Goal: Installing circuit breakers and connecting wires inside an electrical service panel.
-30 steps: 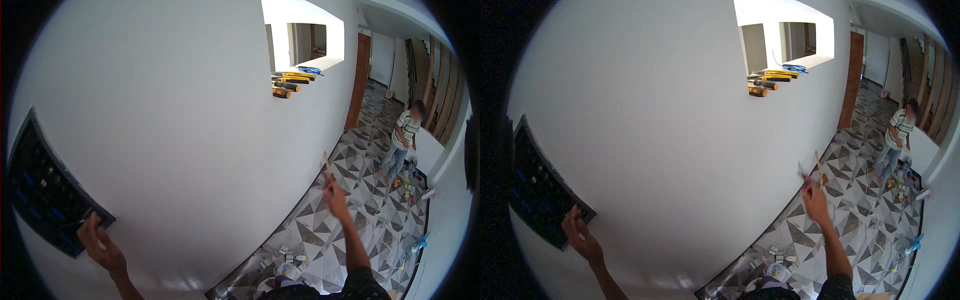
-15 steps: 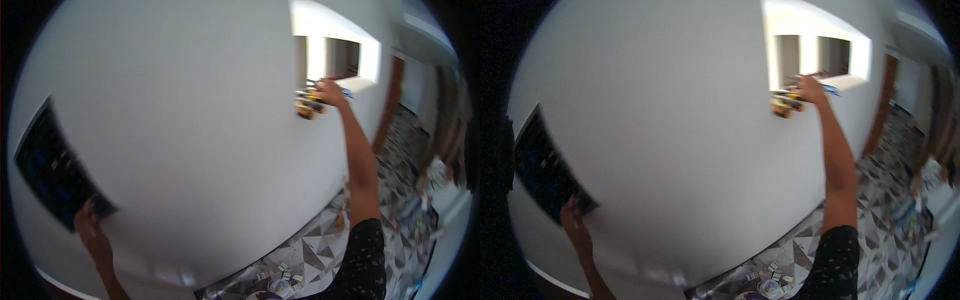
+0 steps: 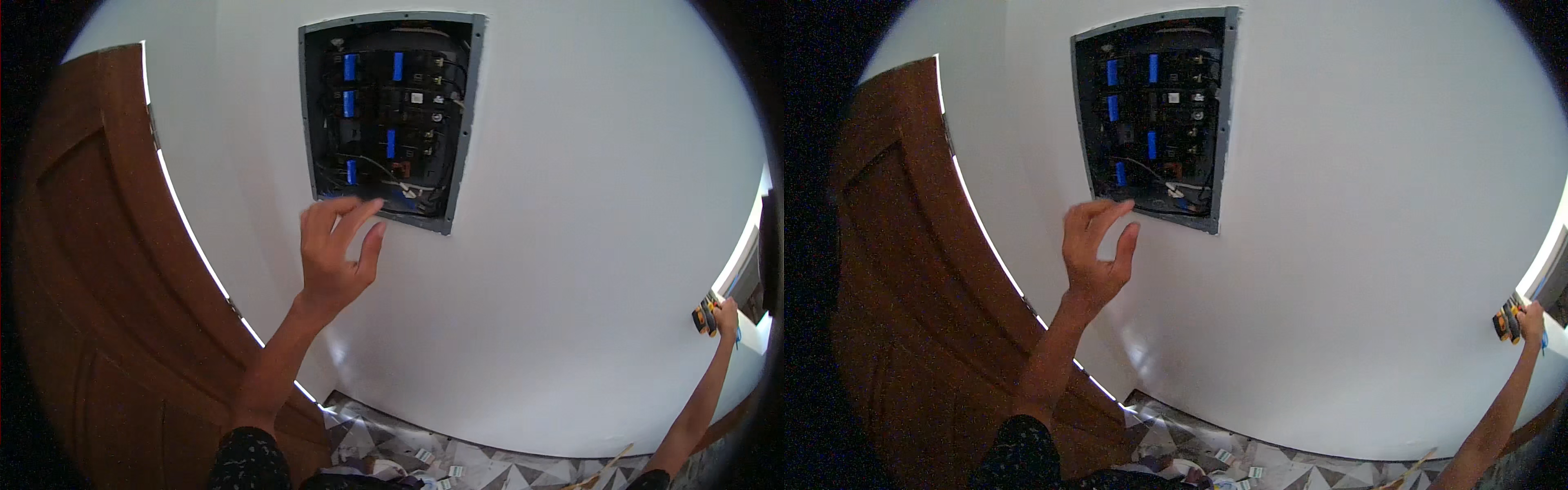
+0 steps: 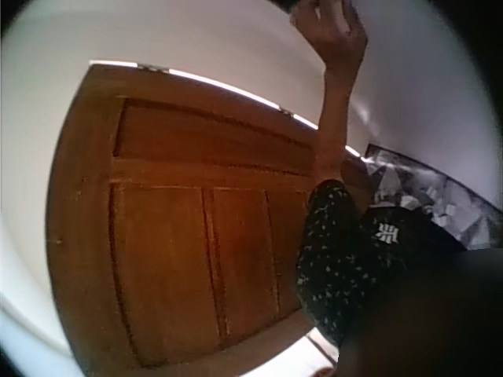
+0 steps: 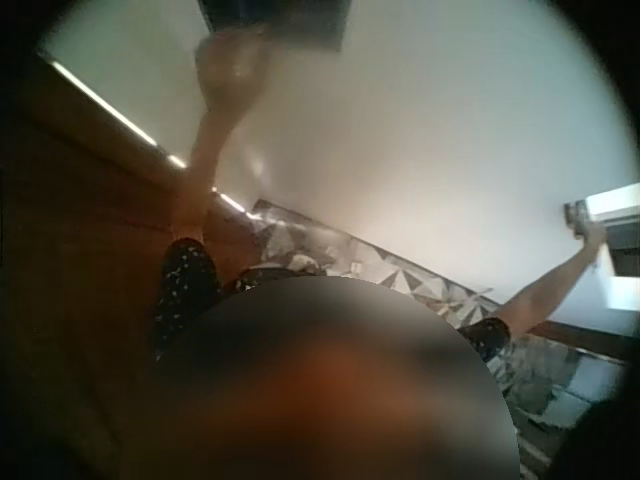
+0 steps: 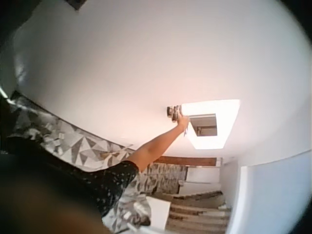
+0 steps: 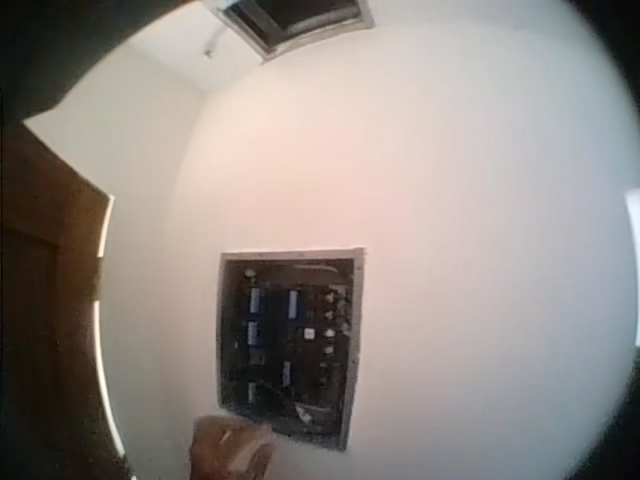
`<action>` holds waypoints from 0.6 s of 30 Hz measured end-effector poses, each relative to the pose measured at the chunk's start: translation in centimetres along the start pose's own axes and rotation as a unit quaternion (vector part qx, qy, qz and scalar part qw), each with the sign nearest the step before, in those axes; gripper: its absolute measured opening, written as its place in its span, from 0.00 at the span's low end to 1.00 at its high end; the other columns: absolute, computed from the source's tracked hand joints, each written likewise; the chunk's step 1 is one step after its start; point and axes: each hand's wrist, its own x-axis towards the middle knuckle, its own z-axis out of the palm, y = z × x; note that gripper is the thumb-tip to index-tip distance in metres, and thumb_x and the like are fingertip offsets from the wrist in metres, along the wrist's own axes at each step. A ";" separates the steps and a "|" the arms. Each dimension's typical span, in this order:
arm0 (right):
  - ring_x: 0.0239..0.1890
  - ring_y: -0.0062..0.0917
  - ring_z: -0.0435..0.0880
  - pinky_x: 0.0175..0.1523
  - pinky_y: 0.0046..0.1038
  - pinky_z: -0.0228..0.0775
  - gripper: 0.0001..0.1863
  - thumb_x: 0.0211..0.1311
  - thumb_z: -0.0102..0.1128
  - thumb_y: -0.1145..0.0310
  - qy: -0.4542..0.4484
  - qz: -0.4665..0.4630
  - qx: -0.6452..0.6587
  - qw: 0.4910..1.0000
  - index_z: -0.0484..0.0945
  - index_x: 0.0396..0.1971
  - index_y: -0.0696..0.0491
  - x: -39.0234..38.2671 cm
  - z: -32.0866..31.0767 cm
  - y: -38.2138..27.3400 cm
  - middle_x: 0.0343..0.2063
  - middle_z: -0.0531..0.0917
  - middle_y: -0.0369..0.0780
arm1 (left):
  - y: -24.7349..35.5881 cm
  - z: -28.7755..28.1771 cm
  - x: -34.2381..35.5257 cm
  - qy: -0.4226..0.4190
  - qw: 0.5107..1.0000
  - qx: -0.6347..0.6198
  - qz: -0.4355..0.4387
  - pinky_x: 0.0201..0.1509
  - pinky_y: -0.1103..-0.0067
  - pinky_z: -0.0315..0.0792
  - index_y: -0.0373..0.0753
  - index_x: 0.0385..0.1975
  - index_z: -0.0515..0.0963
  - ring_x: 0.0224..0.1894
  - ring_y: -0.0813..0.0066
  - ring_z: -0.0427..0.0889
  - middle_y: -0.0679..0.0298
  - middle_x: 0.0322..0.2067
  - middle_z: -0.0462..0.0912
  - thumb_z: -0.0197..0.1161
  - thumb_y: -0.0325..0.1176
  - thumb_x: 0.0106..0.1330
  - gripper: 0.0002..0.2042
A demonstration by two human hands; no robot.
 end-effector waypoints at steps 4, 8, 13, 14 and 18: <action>0.44 0.50 0.80 0.48 0.46 0.74 0.16 0.48 0.64 0.70 -0.068 0.068 -0.038 0.995 0.75 0.37 0.63 0.5 -0.1 0.1 0.38 0.79 0.53 | -0.6 0.5 -3.7 -0.054 0.942 -0.258 -0.208 0.34 0.81 0.73 0.36 0.47 0.80 0.31 0.77 0.80 0.62 0.32 0.82 0.67 0.27 0.63 0.13; 0.41 0.52 0.82 0.44 0.45 0.76 0.19 0.46 0.65 0.73 -0.055 0.078 -0.070 0.993 0.72 0.39 0.63 0.8 0.0 0.1 0.35 0.81 0.56 | -1.8 2.3 -5.7 -0.127 0.859 -0.341 -0.361 0.35 0.84 0.76 0.35 0.51 0.79 0.31 0.82 0.81 0.63 0.35 0.85 0.66 0.29 0.65 0.15; 0.42 0.51 0.79 0.46 0.44 0.72 0.16 0.43 0.63 0.73 -0.093 0.040 -0.009 0.995 0.71 0.32 0.64 0.5 -0.3 0.5 0.36 0.76 0.54 | -2.5 3.6 -5.2 -0.145 0.807 -0.399 -0.410 0.41 0.83 0.78 0.34 0.57 0.75 0.36 0.82 0.82 0.61 0.41 0.84 0.67 0.31 0.66 0.20; 0.40 0.50 0.77 0.47 0.44 0.70 0.16 0.44 0.63 0.72 -0.084 0.013 0.025 0.996 0.71 0.32 0.64 0.4 -0.5 0.7 0.36 0.75 0.53 | -2.5 3.8 -4.8 -0.141 0.826 -0.383 -0.390 0.44 0.81 0.78 0.34 0.57 0.74 0.38 0.80 0.82 0.61 0.43 0.84 0.68 0.32 0.65 0.21; 0.35 0.45 0.74 0.45 0.42 0.67 0.15 0.50 0.65 0.67 -0.035 -0.012 0.038 0.999 0.71 0.28 0.63 0.5 -1.8 2.3 0.29 0.71 0.49 | -2.8 4.6 -3.1 -0.108 0.895 -0.332 -0.278 0.56 0.75 0.76 0.33 0.59 0.72 0.48 0.73 0.82 0.59 0.51 0.82 0.71 0.32 0.61 0.27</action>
